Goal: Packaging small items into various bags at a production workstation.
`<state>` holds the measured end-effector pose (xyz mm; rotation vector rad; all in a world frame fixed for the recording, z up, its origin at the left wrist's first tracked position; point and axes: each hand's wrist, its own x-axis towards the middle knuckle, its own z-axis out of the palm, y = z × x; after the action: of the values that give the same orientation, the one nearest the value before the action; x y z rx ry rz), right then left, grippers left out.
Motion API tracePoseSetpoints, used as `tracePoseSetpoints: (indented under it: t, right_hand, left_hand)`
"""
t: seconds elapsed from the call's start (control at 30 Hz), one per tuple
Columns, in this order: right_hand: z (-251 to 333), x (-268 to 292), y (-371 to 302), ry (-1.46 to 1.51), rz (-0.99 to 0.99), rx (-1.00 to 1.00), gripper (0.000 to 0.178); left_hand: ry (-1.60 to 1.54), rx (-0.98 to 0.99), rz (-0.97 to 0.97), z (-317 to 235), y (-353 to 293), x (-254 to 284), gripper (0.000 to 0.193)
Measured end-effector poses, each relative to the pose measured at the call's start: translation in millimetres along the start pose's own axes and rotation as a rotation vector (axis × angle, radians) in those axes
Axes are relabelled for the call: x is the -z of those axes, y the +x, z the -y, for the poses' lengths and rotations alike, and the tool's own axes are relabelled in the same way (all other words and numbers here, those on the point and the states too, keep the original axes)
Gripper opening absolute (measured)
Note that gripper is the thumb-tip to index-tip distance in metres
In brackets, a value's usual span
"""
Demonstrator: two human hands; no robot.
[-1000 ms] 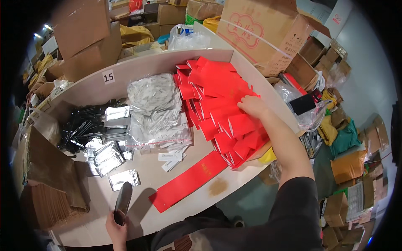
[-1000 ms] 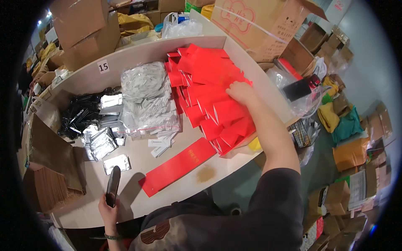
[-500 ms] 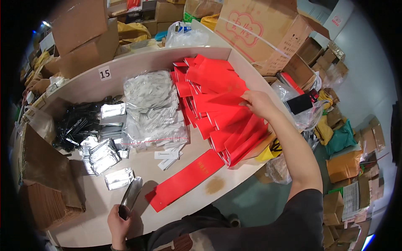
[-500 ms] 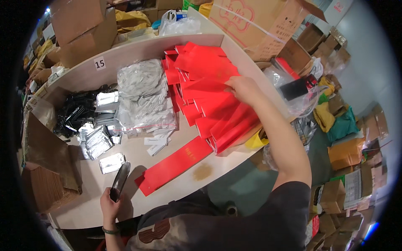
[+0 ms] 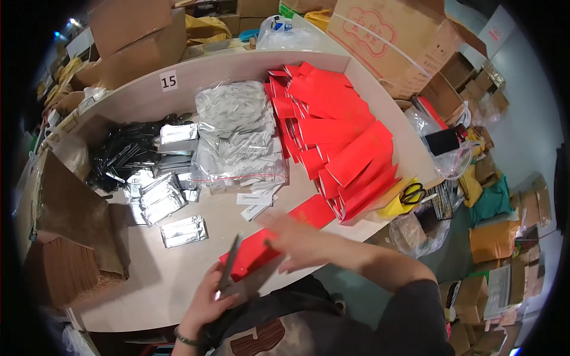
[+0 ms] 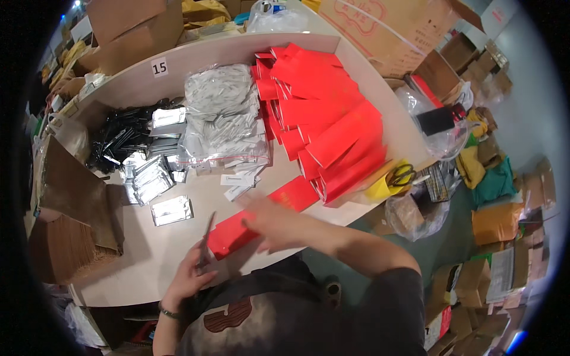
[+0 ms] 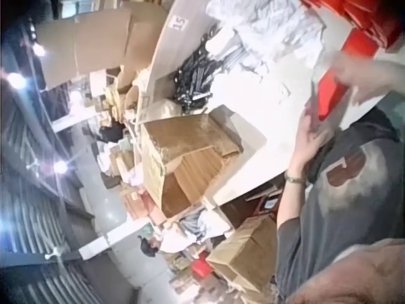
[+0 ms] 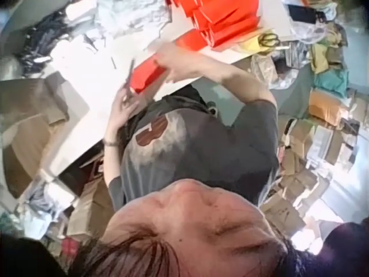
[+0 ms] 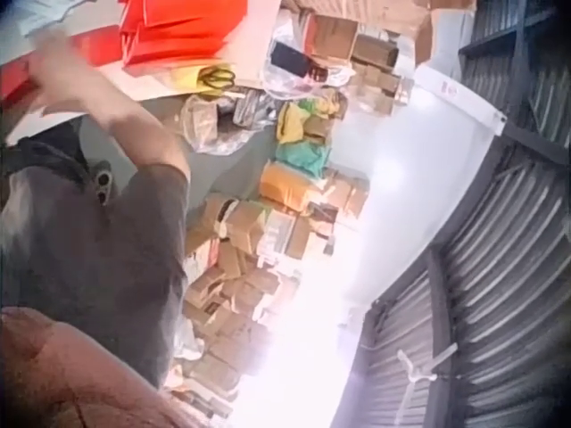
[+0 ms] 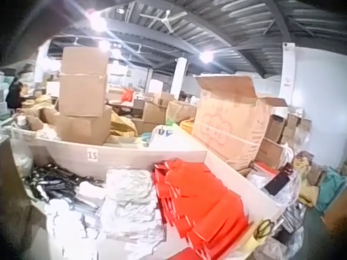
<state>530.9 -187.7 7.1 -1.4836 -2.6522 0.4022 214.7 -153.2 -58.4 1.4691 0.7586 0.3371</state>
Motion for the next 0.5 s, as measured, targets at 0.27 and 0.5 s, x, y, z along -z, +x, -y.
tracePoseSetpoints:
  t: [0.27,0.5]
  right_hand:
    - [16,-71,43,-0.013,-0.124,0.106,0.051]
    - [28,-50,55,0.22,-0.139,0.064,0.05]
  left_hand:
    - [0.119,0.07,-0.084,-14,3,-1,0.058]
    - [-0.051,0.22,-0.339,3,-9,15,0.026]
